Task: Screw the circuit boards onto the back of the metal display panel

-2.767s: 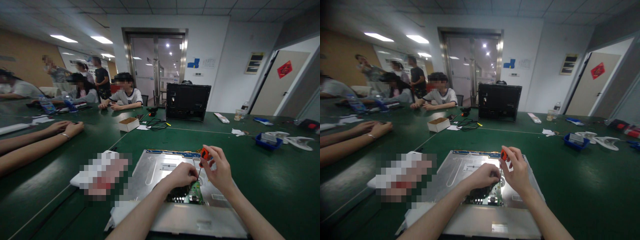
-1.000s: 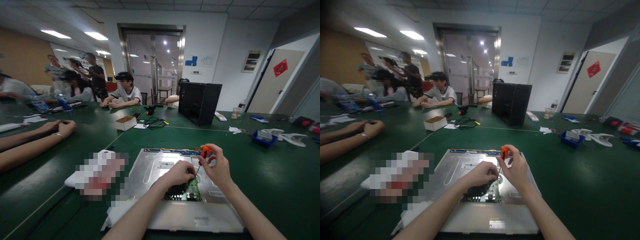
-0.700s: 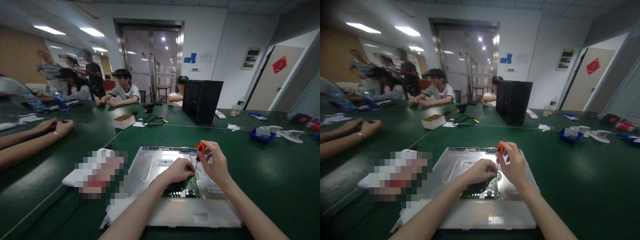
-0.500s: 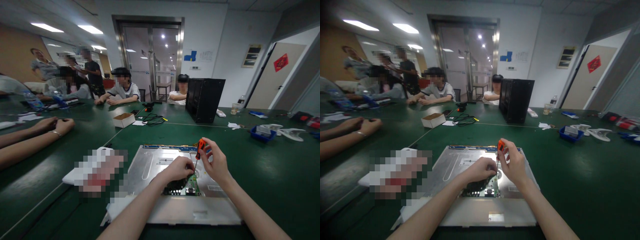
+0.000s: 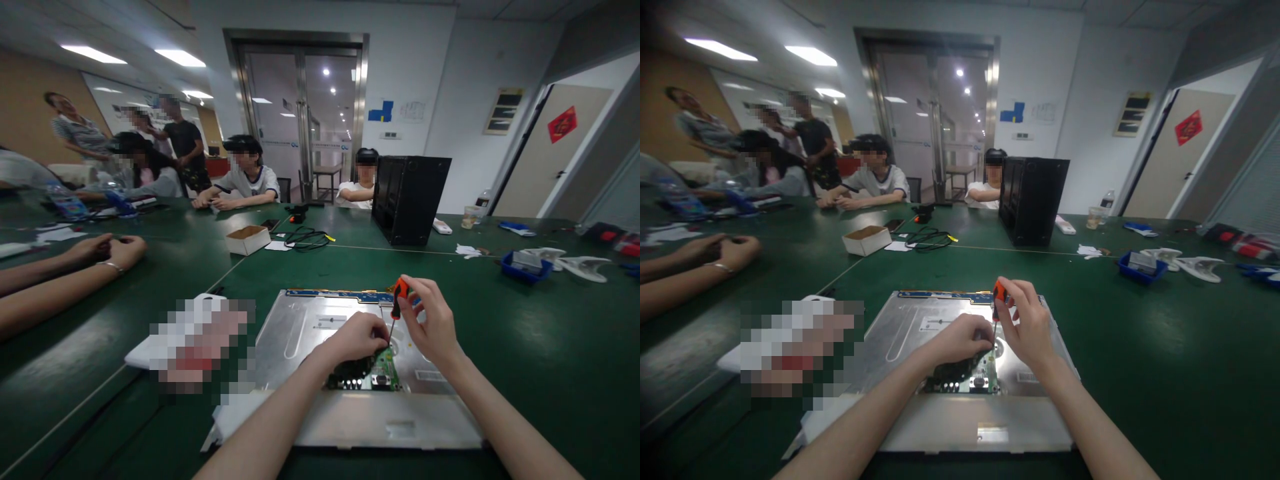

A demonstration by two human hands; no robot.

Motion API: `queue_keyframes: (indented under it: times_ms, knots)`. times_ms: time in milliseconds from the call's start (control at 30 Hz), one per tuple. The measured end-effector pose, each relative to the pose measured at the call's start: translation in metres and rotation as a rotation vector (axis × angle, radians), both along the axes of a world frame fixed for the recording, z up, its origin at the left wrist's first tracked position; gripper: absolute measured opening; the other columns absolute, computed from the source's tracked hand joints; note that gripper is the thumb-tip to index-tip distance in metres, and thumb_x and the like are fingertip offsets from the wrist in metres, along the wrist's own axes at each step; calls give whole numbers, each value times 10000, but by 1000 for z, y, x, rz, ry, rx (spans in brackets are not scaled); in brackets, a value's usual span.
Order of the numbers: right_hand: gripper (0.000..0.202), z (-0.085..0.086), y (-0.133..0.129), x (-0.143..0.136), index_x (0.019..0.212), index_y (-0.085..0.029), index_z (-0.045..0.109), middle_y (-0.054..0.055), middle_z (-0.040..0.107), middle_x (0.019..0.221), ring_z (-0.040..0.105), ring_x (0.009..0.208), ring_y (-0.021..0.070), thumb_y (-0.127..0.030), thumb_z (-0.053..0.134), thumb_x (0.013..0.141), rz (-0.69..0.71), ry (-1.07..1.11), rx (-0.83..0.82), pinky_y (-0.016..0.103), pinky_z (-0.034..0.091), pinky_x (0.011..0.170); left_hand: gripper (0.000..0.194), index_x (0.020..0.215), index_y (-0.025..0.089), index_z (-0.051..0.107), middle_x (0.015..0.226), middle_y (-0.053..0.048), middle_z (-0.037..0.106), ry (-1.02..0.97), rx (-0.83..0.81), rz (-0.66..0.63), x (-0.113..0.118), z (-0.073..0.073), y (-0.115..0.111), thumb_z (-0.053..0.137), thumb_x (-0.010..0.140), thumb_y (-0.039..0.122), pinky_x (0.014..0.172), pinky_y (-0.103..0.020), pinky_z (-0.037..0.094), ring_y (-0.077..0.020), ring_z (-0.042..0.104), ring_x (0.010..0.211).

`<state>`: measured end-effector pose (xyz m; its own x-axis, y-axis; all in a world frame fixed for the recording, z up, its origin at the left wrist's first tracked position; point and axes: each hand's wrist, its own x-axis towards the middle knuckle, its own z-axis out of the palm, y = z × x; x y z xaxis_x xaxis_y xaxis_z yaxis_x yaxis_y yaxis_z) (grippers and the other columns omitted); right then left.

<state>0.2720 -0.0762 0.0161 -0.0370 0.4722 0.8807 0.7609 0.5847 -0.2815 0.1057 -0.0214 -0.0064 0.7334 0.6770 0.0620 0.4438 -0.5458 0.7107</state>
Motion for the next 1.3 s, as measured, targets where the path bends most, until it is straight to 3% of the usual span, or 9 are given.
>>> queue_keyframes:
  times_ms: [133,300,467,633,867,1167,1300]
  knots:
    - [278,-3,1,1,1282,-236,521,72,635,1015,635,695,149,-277,500,1008,-11,21,-14,236,525,496,148,849,146,776,805,-28,750,10,-9,5,0,1,0,672,763,83,730,-237,470,-168,655,739]
    - [344,-7,4,4,1198,-224,523,33,615,934,587,594,126,-419,644,942,-52,58,40,229,501,449,170,853,129,781,812,-37,753,18,-23,1,0,3,-1,667,752,52,727,-228,465,-166,658,750]
    - [245,-3,3,2,1197,-249,559,49,596,994,600,650,125,-319,608,967,-35,38,50,223,520,475,162,839,152,778,812,-27,756,11,-8,-10,-1,2,1,661,754,78,738,-241,476,-175,665,764]
    - [277,0,0,-1,1273,-259,551,56,618,1006,635,668,124,-229,499,1003,11,-7,23,225,531,505,146,819,153,772,812,-29,757,3,-2,-19,-1,1,1,660,755,83,747,-245,479,-179,668,771]
    - [337,-9,4,2,1191,-221,494,13,605,897,530,484,84,-402,638,945,-79,27,60,227,476,432,163,830,143,775,811,-37,756,-3,-11,-7,-1,0,1,658,748,66,738,-244,473,-178,665,760]
    - [249,1,0,-1,1230,-241,529,56,590,1018,600,647,110,-237,549,983,-9,-8,64,210,521,481,147,819,148,772,779,-24,740,6,-8,-1,0,1,0,665,749,75,704,-238,459,-167,645,717]
    - [244,-2,2,0,1218,-226,514,54,601,980,616,661,127,-277,550,983,-16,19,47,216,521,474,157,832,147,770,786,-22,738,4,-26,11,0,0,1,663,748,69,688,-230,450,-161,640,717]
